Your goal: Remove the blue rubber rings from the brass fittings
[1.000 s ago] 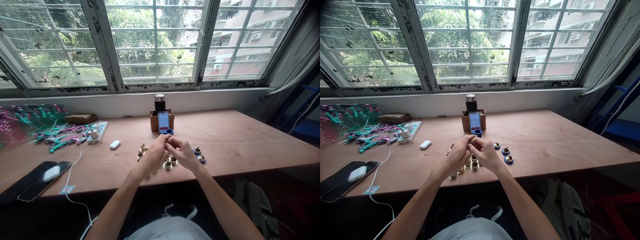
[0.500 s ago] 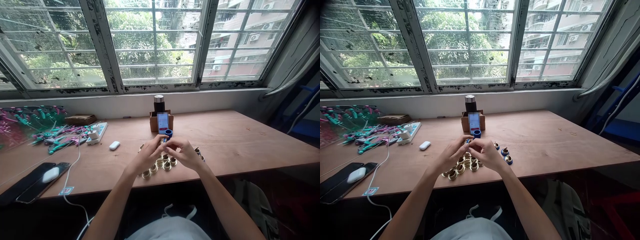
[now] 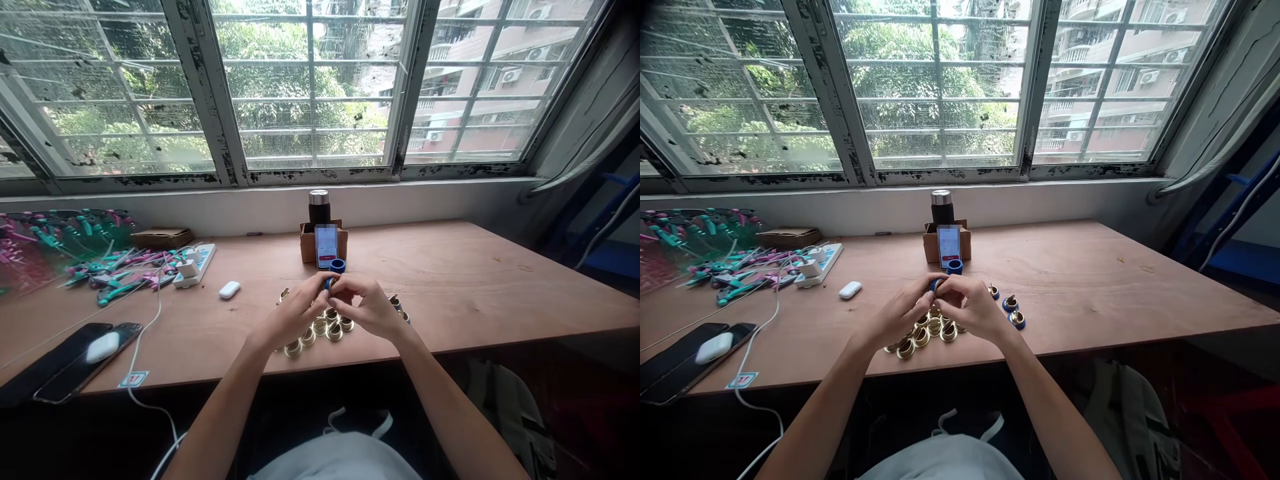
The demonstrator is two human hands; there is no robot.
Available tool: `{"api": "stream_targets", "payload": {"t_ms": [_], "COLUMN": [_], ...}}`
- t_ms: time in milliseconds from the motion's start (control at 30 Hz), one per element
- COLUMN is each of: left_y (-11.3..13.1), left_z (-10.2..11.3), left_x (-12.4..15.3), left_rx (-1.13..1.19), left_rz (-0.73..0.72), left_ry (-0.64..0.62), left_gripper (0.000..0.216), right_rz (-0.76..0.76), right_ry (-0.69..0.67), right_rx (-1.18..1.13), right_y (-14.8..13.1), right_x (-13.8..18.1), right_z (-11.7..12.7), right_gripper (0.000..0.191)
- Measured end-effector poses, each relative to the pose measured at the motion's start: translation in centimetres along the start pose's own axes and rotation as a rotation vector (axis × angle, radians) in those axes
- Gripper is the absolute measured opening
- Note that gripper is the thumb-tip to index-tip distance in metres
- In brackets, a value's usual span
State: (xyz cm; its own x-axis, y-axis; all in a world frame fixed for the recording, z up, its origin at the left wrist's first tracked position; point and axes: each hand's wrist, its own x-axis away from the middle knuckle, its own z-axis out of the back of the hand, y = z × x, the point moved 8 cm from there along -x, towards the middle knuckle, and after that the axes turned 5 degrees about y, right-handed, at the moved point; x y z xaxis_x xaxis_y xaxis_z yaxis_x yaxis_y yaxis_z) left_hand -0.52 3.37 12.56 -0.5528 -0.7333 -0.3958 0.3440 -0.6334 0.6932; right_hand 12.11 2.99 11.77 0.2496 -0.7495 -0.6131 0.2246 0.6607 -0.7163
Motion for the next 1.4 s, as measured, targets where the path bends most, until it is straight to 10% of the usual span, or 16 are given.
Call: {"api": "stream_targets", "payload": {"t_ms": [1400], "left_y": [1.1], "left_z": [0.0], "left_x": [-0.4], "left_rx": [-0.252], "left_rz": [-0.195], "left_ry": [0.238], "left_gripper": [0.046], "right_rz": [-0.351], "right_ry": [0.127], "right_rx": [-0.396], "right_y": [2.8], "right_x": [0.1], "right_z": [-0.8], "right_gripper": [0.037]}}
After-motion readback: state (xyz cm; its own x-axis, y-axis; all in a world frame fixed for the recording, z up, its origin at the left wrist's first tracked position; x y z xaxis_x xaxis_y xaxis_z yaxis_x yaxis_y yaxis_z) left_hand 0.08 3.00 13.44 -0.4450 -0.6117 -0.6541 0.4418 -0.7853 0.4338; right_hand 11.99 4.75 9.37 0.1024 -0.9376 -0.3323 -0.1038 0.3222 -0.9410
